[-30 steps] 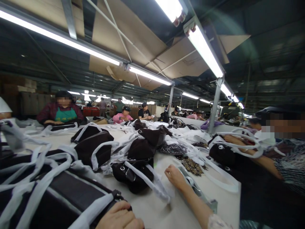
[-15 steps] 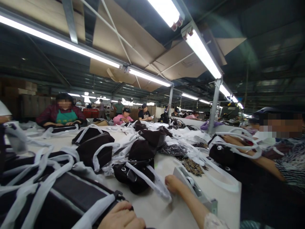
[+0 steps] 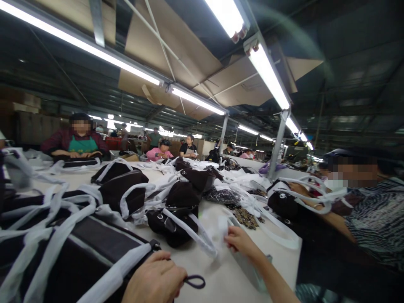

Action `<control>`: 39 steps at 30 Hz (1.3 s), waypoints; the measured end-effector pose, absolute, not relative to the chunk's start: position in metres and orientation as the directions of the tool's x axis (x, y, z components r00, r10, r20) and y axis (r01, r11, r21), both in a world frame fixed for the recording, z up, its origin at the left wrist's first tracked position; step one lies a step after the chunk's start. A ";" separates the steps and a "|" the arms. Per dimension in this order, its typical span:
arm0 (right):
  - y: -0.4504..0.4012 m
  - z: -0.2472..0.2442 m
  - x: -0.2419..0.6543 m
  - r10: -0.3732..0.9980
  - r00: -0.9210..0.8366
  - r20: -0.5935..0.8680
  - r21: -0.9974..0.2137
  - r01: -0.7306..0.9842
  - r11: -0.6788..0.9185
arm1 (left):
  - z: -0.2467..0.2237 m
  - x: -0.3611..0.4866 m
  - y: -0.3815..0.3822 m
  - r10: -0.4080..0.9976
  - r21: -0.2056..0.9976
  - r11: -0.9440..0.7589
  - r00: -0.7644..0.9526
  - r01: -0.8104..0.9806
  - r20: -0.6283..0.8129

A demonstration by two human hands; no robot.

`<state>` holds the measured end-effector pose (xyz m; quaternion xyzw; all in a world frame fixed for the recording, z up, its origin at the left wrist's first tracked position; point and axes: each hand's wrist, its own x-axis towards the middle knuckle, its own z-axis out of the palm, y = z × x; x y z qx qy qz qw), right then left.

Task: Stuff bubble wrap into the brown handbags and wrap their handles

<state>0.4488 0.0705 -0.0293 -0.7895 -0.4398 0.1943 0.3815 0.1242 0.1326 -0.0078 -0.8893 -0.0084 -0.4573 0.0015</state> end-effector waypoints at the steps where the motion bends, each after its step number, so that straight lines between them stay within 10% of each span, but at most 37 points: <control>1: 0.063 -0.026 0.441 0.853 0.521 0.036 -0.846 0.471 -0.251 | -0.007 0.123 0.132 0.025 0.015 -1.000 0.615 0.021 0.788; 7: 0.038 -0.020 0.371 0.857 0.508 0.091 -0.994 0.000 0.105 | -0.002 0.116 0.125 0.084 0.063 -0.996 0.627 0.056 0.774; 16: 0.044 -0.011 0.298 0.827 0.561 0.035 -0.740 -0.542 0.399 | 0.001 0.114 0.116 0.079 0.062 -0.997 0.563 0.048 0.822; 32: 0.049 -0.034 0.287 0.856 0.474 0.204 -0.765 -0.468 0.442 | 0.007 0.112 0.110 0.251 0.240 -0.965 0.612 0.102 0.750; 39: 0.043 -0.048 0.292 0.729 0.608 0.314 -0.877 -0.108 0.467 | 0.004 0.116 0.111 0.262 0.246 -0.963 0.612 0.112 0.746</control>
